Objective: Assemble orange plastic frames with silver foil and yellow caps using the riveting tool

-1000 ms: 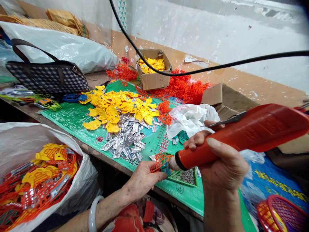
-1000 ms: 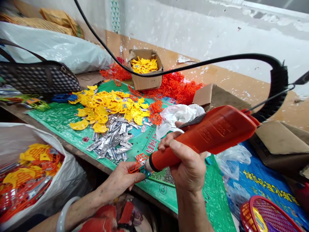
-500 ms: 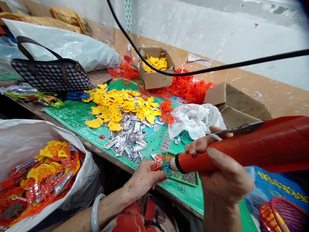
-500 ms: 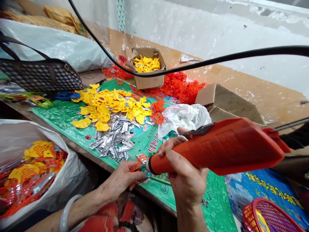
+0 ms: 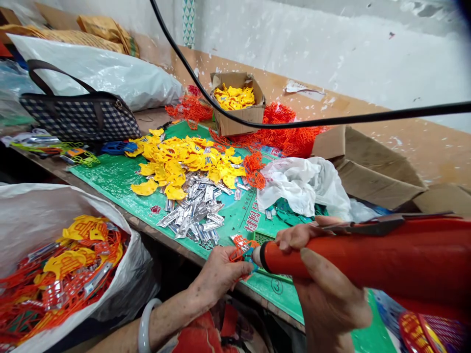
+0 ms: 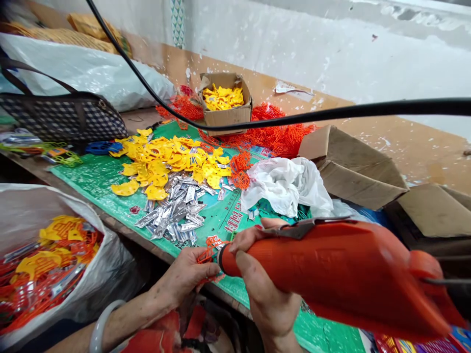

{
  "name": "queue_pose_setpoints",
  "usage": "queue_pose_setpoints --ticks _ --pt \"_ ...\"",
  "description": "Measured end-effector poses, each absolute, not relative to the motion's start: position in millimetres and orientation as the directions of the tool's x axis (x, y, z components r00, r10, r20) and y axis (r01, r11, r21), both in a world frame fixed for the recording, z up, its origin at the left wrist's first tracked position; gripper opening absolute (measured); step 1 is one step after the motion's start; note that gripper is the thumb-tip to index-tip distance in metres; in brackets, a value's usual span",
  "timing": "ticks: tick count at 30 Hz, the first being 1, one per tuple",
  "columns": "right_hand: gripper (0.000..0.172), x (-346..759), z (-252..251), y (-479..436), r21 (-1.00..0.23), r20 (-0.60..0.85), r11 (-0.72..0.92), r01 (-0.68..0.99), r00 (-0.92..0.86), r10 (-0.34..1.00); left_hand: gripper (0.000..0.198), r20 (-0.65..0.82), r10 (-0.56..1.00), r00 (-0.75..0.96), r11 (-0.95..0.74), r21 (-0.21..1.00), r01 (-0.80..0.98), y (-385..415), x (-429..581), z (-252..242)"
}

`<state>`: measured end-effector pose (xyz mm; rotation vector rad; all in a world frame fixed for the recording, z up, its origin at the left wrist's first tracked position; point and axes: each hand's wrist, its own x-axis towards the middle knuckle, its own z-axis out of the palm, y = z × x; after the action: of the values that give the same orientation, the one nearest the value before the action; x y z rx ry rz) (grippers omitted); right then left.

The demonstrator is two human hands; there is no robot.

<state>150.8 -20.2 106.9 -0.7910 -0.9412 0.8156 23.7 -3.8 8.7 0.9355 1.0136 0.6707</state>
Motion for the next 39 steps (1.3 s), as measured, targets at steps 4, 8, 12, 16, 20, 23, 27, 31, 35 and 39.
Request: queue_pose_setpoints --ticks 4,8,12,16,20,23,27,31,35,39 --pt "0.033 148 104 -20 -0.84 0.387 0.48 -0.253 0.342 0.857 0.035 -0.416 0.83 0.372 0.458 0.889 -0.026 -3 24 10" --pt "0.032 148 104 -19 -0.836 0.378 0.474 -0.276 0.337 0.863 0.033 -0.414 0.837 0.357 0.452 0.892 -0.025 -4 22 11" --pt "0.037 159 109 -19 -0.804 0.404 0.51 -0.307 0.349 0.846 0.025 -0.386 0.849 0.36 0.42 0.907 -0.019 -2 18 13" --pt "0.042 174 112 -21 -0.8 0.404 0.525 -0.292 0.386 0.83 0.021 -0.357 0.853 0.382 0.439 0.885 -0.154 2 16 16" --pt "0.041 179 107 -26 -0.802 0.388 0.503 -0.322 0.359 0.849 0.022 -0.362 0.826 0.433 0.516 0.795 -0.32 2 17 16" --pt "0.043 177 103 -27 -0.788 0.398 0.512 -0.341 0.353 0.847 0.023 -0.389 0.822 0.415 0.535 0.778 -0.329 1 19 16" --pt "0.045 174 103 -27 -0.787 0.384 0.496 -0.367 0.339 0.859 0.024 -0.409 0.827 0.385 0.533 0.79 -0.303 1 20 16" --pt "0.044 174 105 -28 -0.789 0.392 0.498 -0.361 0.329 0.859 0.028 -0.415 0.839 0.352 0.514 0.817 -0.262 0 19 18" --pt "0.041 173 103 -26 -0.798 0.37 0.477 -0.369 0.324 0.871 0.028 -0.429 0.832 0.353 0.526 0.811 -0.255 -1 21 19" --pt "0.04 172 103 -26 -0.806 0.348 0.463 -0.368 0.338 0.874 0.027 -0.438 0.824 0.358 0.537 0.805 -0.252 -2 22 19"
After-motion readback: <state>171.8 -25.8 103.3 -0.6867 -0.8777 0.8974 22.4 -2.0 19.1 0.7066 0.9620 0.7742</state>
